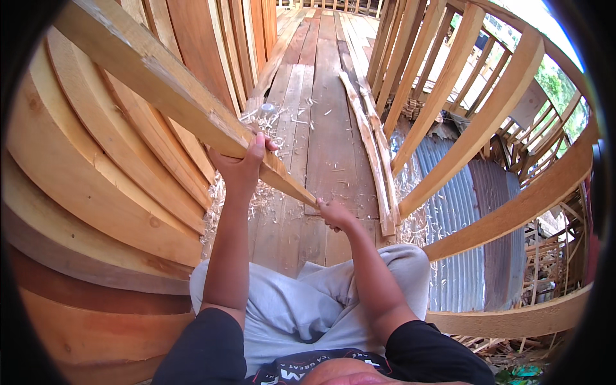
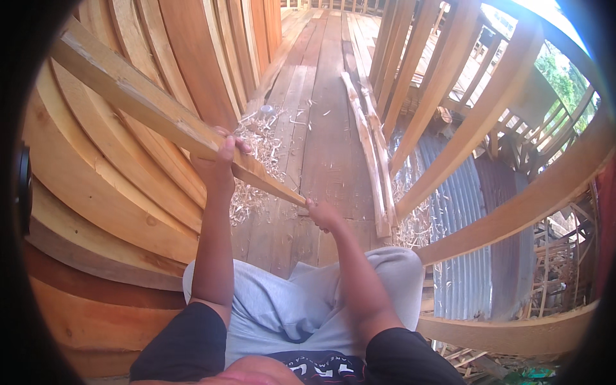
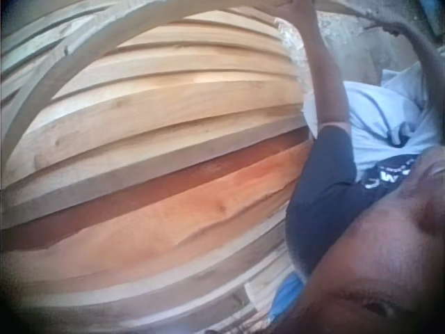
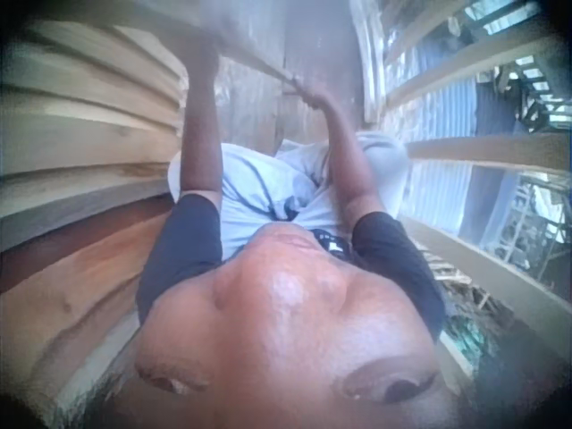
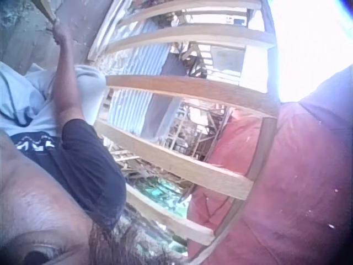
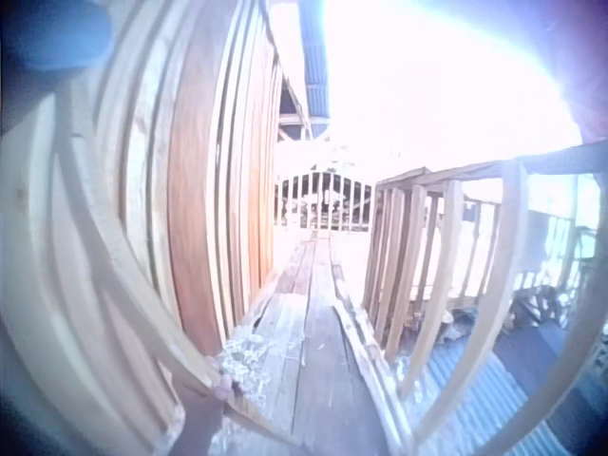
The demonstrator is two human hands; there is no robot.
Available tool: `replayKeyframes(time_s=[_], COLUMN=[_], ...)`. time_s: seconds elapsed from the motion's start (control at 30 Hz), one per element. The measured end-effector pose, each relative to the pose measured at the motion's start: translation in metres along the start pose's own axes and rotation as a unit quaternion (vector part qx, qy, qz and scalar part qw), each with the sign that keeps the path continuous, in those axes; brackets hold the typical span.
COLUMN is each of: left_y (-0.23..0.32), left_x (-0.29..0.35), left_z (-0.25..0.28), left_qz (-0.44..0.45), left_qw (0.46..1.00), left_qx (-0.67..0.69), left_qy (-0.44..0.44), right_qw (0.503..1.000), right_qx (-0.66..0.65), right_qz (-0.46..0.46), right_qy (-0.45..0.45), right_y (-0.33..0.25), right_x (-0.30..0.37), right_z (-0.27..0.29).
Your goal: The person sits on the floor and uses a knife to shave thin layers off a long wooden plank. They hold the plank with one hand and scrape along its length with the other, producing wood shavings.
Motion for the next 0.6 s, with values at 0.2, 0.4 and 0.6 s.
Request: replayKeyframes(time_s=[0.2,0.4,0.6], left_y=[-0.001,0.001,-0.002], left_x=[-0.001,0.001,0.003], left_z=[0.005,-0.005,0.007], left_qz=[-0.001,0.025,-0.024], left_qw=[1.0,0.999,0.997], left_qx=[-0.013,-0.034,-0.052], left_qy=[-0.013,-0.01,0.046], right_qw=[0.997,0.991,0.979], right_qx=[-0.023,0.055,0.118], right_qz=[0.071,0.027,0.083], right_qy=[-0.004,0.122,0.142], right_y=[0.01,0.038,-0.045], right_x=[0.015,0.002,0.064], right_z=[-0.005,-0.006,0.019])
Point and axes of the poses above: each hand's wrist, its own x-axis away from the middle knuckle, its own z-axis out of the back of the hand, y = z × x, the point moved 3 cm from there along -x, towards the middle knuckle, and after that the axes turned 11 degrees about y, right-handed, at the moved point
